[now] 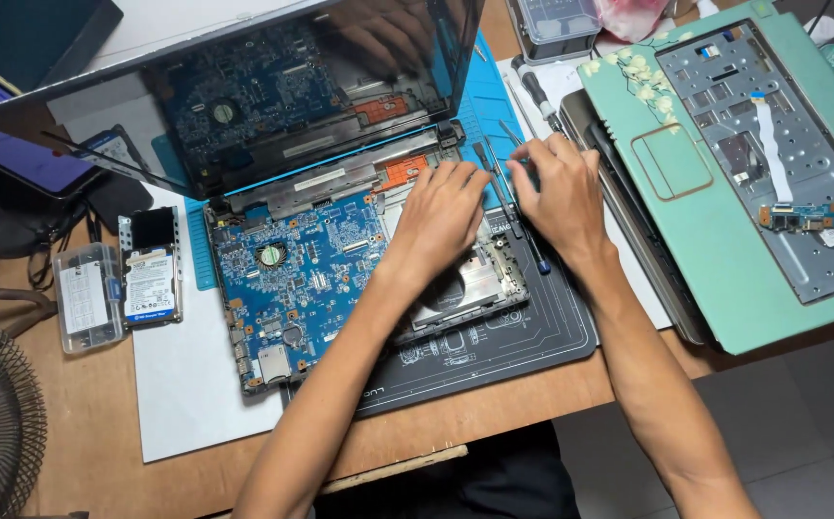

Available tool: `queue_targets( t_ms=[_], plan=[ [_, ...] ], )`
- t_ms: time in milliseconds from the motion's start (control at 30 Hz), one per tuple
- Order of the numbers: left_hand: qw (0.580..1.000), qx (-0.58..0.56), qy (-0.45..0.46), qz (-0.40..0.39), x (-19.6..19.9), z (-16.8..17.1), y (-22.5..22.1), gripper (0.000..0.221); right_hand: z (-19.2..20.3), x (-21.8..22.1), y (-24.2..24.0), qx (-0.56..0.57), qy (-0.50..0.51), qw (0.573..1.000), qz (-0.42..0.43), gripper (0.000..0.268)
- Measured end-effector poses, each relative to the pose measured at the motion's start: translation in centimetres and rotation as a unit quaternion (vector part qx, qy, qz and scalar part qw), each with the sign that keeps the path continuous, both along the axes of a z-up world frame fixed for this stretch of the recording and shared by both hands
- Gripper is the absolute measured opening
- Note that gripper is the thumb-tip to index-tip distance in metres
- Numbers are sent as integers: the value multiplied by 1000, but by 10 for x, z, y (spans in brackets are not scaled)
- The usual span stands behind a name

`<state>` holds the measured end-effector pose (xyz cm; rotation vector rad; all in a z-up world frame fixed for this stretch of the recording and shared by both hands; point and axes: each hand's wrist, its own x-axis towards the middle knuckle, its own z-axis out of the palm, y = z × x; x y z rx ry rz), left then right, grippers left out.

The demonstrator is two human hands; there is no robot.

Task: A person is installing a motherboard into a laptop chassis and connecting various internal ribbon cables.

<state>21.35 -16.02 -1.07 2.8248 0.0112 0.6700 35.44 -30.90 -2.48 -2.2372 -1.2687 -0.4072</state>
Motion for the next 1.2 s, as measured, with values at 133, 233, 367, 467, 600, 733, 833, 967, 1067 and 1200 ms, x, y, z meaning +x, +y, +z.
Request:
queue_targets(
  t_ms=[133, 233, 367, 467, 600, 733, 833, 967, 1067, 1200],
  plan=[
    [999, -26, 26, -1, 25, -16, 7, 29, -10, -2, 5, -20, 5, 1000, 4, 15],
    [997, -63, 54, 0, 27, -10, 4, 28, -8, -7, 6, -30, 42, 999, 8, 14],
    [997, -62, 47, 16, 26, -5, 4, 28, -7, -14, 8, -8, 61, 998, 4, 18],
    [998, -43, 29, 20, 35, -11, 7, 25, -5, -15, 10, 4, 73, 997, 0, 18],
    [997, 56, -49, 34, 63, -41, 14, 10, -10, -13, 11, 3, 80, 997, -8, 17],
    [995, 63, -75, 30, 70, -32, 12, 7, 2, -17, 10, 11, 87, 996, -11, 18],
    [994, 61, -89, 26, 75, -33, 12, 5, 6, -18, 8, 21, 91, 995, -21, 22],
    [996, 39, -84, 16, 81, -40, 14, 5, 5, -16, 8, 23, 89, 996, -18, 24],
    [995, 37, -85, 18, 84, -44, 13, 6, 9, -21, 7, 35, 107, 993, -14, 32],
    [997, 1, -78, -8, 57, 16, 0, 12, 18, -23, 7, 47, 135, 990, -8, 40]
  ],
)
